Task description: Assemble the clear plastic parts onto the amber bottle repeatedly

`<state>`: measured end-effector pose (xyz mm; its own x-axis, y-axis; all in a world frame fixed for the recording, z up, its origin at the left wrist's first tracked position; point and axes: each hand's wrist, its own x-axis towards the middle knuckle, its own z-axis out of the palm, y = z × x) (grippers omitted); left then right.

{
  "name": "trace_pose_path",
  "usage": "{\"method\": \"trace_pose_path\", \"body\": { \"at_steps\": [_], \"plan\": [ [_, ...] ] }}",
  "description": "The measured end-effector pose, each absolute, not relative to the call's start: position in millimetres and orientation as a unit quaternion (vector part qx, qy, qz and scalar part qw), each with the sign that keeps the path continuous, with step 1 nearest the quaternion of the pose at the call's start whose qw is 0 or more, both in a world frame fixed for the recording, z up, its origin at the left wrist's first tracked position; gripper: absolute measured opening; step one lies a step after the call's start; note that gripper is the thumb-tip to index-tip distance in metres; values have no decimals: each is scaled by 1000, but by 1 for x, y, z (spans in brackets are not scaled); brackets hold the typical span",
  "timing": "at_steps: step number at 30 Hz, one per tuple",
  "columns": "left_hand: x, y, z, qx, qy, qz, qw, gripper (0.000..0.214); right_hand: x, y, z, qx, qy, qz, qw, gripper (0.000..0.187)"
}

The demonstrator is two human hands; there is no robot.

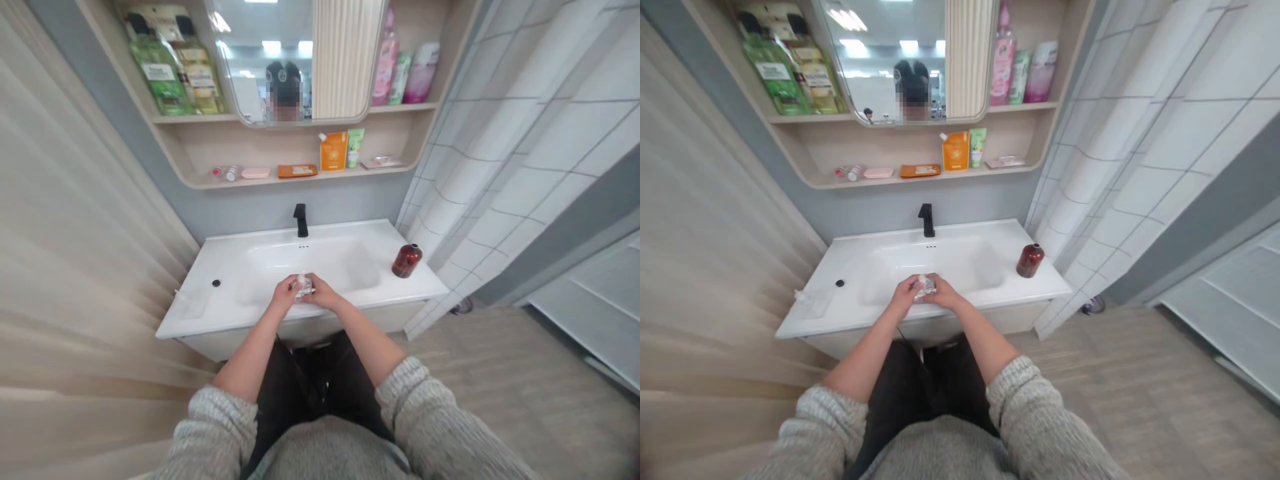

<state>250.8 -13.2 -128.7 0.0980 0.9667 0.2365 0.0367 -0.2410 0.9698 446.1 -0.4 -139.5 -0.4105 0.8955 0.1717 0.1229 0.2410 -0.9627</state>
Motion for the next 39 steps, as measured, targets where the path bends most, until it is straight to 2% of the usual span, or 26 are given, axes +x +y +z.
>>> {"method": "trace_pose_path", "body": {
  "at_steps": [4,6,10,12,16,21,26,31,36,39],
  "plan": [
    [254,-16,-133,565,438,548,434,38,445,-5,-135,-361,-692,476,406,80],
    [256,-18,-134,552,435,567,430,44,444,-7,-133,-366,-698,462,408,79],
    [256,-20,-130,555,376,568,477,84,445,-9,-131,-385,-697,443,412,78],
    [255,-20,-128,552,352,560,507,94,445,-9,-130,-384,-693,450,412,75],
    [253,-20,-128,551,375,570,481,84,446,-10,-126,-383,-683,465,414,74],
    [253,-18,-130,569,370,563,471,92,446,-12,-122,-384,-677,471,416,72],
    [253,-17,-131,566,384,567,459,84,446,-12,-121,-392,-674,472,411,78],
    [252,-20,-127,569,358,547,500,94,446,-13,-121,-398,-678,457,415,75],
    [253,-21,-126,564,371,566,474,99,447,-12,-125,-392,-683,458,412,76],
    [253,-21,-127,571,353,552,495,100,448,-11,-128,-392,-688,454,410,77]
  ]
}}
